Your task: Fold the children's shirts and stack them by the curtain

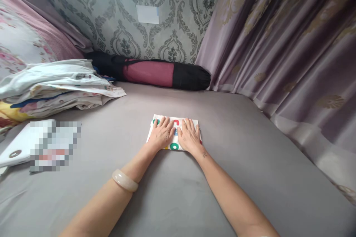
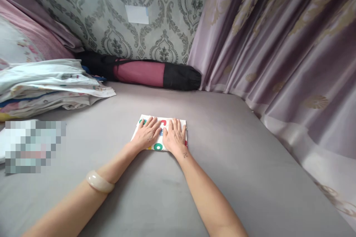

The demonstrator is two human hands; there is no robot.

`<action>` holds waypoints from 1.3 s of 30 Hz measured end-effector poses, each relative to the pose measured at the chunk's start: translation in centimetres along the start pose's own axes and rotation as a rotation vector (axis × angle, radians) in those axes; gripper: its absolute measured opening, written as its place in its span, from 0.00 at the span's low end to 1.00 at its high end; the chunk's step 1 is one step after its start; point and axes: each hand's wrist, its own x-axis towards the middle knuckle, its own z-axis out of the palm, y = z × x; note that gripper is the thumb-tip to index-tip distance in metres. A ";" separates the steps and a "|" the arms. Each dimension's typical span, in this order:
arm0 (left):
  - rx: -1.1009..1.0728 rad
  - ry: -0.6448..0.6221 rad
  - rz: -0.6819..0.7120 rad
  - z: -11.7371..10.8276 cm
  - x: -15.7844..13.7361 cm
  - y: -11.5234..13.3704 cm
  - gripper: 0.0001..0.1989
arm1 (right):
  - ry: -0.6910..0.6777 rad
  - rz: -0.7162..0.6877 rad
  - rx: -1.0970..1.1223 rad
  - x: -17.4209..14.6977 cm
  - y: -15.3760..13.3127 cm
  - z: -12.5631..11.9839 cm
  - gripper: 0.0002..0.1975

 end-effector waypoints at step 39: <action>-0.167 0.199 0.019 0.5 -1.0 -1.6 0.14 | -0.004 -0.151 0.041 0.7 -2.3 -0.2 0.29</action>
